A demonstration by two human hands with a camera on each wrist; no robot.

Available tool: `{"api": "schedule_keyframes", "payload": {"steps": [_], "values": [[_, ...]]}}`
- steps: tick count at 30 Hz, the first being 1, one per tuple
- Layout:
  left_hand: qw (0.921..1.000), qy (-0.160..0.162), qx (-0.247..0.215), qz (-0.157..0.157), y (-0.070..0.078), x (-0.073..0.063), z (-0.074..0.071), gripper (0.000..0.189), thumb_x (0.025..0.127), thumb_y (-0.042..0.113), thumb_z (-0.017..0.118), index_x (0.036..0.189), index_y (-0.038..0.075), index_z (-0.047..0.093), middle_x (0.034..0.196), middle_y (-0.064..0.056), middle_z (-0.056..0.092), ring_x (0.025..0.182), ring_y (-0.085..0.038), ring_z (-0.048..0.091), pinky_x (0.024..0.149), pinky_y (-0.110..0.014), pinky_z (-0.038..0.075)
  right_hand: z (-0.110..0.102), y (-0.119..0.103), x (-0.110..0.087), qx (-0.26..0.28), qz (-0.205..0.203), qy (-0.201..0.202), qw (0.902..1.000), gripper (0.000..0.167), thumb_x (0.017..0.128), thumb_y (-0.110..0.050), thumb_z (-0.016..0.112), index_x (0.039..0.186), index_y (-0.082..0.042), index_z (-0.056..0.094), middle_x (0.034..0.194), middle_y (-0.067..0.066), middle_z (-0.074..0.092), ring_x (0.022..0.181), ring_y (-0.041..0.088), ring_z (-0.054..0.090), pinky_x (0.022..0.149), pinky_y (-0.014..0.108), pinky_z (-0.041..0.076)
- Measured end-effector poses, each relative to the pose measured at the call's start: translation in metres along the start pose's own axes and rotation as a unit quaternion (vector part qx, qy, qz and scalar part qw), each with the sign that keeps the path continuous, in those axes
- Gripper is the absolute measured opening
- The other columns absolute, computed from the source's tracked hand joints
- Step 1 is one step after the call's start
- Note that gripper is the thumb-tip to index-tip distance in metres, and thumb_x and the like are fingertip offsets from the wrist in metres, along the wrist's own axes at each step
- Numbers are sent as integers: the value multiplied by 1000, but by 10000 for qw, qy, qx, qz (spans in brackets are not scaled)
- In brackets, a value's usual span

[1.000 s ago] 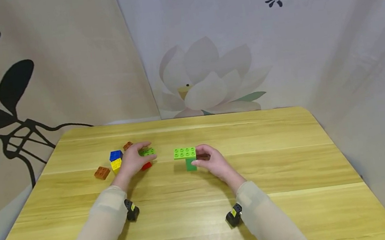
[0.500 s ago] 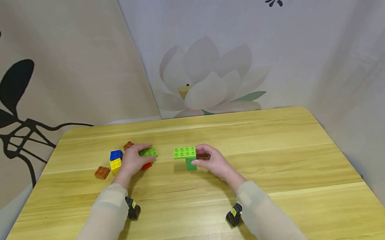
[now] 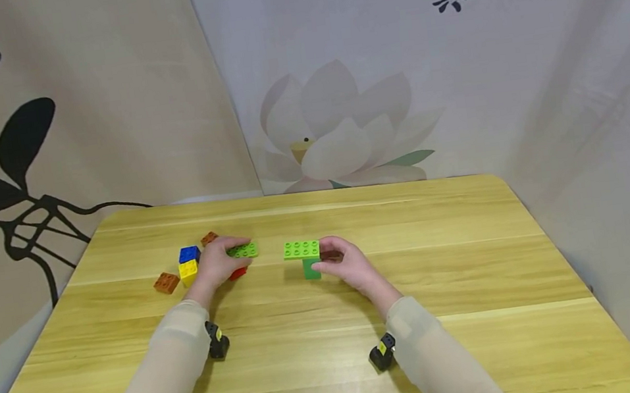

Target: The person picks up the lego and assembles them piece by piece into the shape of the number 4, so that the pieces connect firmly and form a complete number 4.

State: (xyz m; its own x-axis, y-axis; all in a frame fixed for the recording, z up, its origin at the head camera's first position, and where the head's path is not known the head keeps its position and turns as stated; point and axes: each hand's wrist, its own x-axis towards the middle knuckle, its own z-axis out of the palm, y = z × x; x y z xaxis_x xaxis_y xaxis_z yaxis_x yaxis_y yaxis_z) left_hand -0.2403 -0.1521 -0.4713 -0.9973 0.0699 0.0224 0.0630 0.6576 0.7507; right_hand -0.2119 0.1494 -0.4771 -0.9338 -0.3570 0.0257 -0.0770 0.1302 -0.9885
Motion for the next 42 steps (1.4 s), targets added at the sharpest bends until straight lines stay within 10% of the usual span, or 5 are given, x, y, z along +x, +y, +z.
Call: {"api": "schedule_keyframes", "payload": {"steps": [42], "values": [[9998,57,99,155,-2,0,-3,39,85,10,78,123,4,70,129,-19,59,122,-39,51,107,-52,37,1,-10,3,-122,-182,107,9997,42,91,-8,72,131,0,59,121,15,63,115,30,58,101,38,47]]}}
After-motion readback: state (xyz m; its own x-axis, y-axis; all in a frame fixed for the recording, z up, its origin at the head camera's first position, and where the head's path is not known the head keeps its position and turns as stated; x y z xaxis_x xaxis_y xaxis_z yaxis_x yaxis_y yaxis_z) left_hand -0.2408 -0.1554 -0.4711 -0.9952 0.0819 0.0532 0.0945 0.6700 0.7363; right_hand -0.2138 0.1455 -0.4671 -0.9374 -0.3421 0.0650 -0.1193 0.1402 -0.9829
